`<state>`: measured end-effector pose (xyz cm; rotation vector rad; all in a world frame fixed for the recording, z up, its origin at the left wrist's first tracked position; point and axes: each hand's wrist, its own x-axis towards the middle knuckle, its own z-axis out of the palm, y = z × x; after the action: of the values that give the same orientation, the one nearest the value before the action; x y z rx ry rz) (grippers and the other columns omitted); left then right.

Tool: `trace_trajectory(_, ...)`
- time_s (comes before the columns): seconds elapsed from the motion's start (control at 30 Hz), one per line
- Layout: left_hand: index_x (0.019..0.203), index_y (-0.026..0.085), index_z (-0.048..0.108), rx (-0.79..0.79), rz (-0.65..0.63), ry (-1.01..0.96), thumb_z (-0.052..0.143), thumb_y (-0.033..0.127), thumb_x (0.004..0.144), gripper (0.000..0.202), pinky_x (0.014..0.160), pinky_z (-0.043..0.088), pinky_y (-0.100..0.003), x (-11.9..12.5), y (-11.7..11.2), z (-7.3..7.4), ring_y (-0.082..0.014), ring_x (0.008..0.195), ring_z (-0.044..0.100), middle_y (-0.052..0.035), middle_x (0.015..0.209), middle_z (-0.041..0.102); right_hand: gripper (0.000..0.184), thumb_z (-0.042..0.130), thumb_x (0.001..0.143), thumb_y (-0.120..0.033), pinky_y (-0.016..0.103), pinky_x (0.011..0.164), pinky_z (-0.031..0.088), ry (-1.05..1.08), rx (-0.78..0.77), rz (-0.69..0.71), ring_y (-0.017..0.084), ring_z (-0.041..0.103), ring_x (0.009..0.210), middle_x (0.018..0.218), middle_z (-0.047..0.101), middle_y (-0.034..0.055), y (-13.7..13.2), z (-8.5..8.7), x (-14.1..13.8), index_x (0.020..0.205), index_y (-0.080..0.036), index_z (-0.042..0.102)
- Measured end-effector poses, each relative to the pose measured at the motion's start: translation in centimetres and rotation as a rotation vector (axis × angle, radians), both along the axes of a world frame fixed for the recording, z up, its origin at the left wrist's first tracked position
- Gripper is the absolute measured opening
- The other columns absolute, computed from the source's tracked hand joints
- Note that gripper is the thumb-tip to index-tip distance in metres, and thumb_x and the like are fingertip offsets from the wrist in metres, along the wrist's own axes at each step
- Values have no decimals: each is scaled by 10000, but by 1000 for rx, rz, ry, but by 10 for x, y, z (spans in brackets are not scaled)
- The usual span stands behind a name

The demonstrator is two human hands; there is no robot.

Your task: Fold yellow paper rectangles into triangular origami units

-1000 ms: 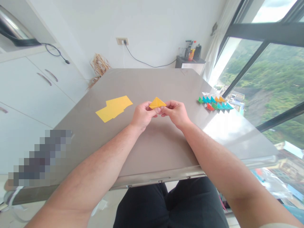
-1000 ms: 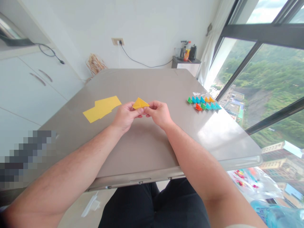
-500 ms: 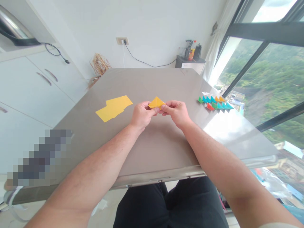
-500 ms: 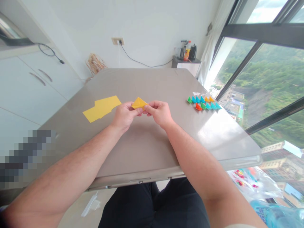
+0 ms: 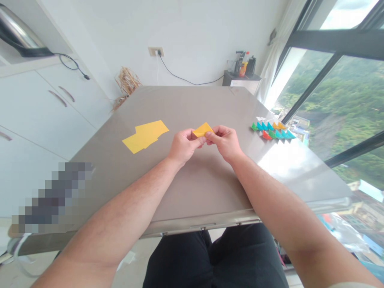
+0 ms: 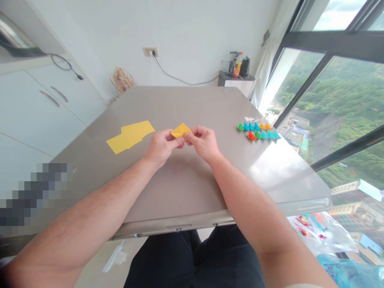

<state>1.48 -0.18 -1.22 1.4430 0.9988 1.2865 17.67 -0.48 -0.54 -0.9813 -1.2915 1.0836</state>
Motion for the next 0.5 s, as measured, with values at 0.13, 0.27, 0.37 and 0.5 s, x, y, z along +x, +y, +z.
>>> trace_trajectory(0.13, 789, 171, 702, -2, -16, 14, 849, 418, 715, 296, 685, 522, -301, 0, 0, -2, -150, 684, 635, -36, 741, 711, 255, 806, 715, -417, 317, 677, 545, 18, -16, 15, 143, 624, 642, 663, 680, 8, -1, 1, 0, 702, -204, 667)
trace_trajectory(0.27, 696, 178, 654, 40, 28, 113, 858, 437, 698, 331, 648, 482, -281, 1, -1, -2, -137, 637, 612, -11, 667, 688, 201, 793, 728, -377, 308, 676, 531, -38, 2, 39, 148, 632, 670, 685, 677, 6, -1, -1, 0, 719, -199, 700)
trace_trajectory(0.37, 708, 177, 672, 61, 40, 135, 845, 439, 713, 315, 659, 487, -282, 2, -3, -1, -149, 668, 638, -22, 693, 709, 217, 787, 729, -387, 304, 658, 516, -63, 12, 23, 151, 621, 669, 672, 667, 4, 1, -3, 0, 693, -198, 689)
trace_trajectory(0.5, 751, 185, 682, 62, 73, 52, 842, 410, 716, 277, 692, 519, -304, 2, -4, 2, -161, 696, 655, -22, 721, 713, 227, 788, 730, -411, 308, 666, 514, -75, 23, -14, 150, 614, 669, 689, 673, 3, 3, -5, 1, 724, -201, 702)
